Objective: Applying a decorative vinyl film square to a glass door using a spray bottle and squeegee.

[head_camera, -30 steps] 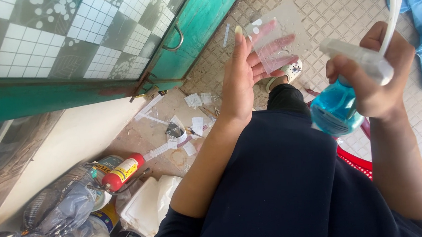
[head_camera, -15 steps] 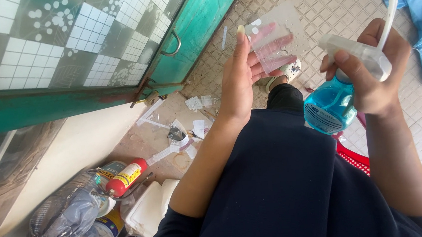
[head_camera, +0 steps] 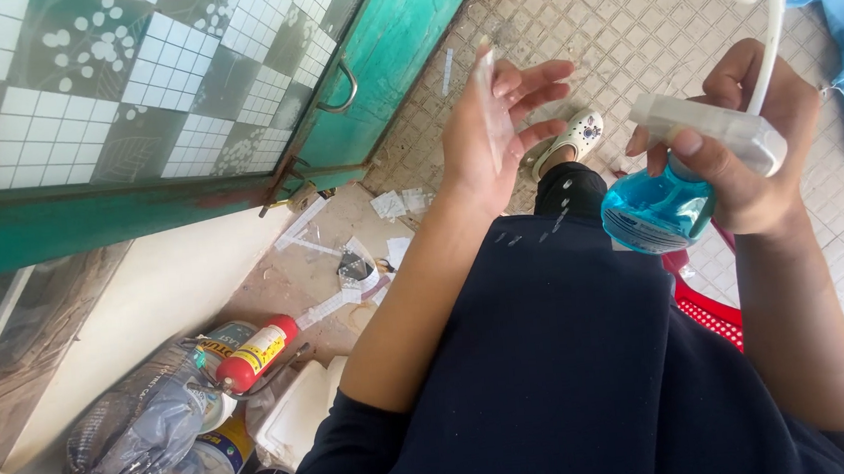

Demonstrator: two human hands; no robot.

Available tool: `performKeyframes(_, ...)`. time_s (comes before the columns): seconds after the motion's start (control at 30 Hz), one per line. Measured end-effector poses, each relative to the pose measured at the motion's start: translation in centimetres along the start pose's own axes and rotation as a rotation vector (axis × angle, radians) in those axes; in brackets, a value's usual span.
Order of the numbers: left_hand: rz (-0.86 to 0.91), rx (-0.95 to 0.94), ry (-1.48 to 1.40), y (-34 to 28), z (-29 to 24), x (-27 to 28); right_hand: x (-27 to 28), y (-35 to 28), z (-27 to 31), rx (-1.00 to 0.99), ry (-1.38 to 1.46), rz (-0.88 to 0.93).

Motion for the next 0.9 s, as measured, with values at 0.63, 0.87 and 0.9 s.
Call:
performKeyframes(0.63,0.830,0.090,-0.378,0.0,-0.8,-2.7,-2.1,1.9,1.4,0.018,-0.187,0.079)
performKeyframes(0.87,0.538,0.201,-0.319,-0.4,-1.0,-3.2,-1.8,2.3,1.4,0.077,-0.080,0.018)
performKeyframes(0.9,0.529,0.200,-0.303,-0.5,-1.2,-3.2,-1.8,2.3,1.5,0.067,-0.042,-0.004)
Point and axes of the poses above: each hand's wrist, its own y-axis towards the middle knuckle, its own x-axis out of the back of the hand, z = x × y, the point moved 6 cm from there along y, towards the middle knuckle, and after that the axes turned 13 degrees about x, right-handed, at the moved point
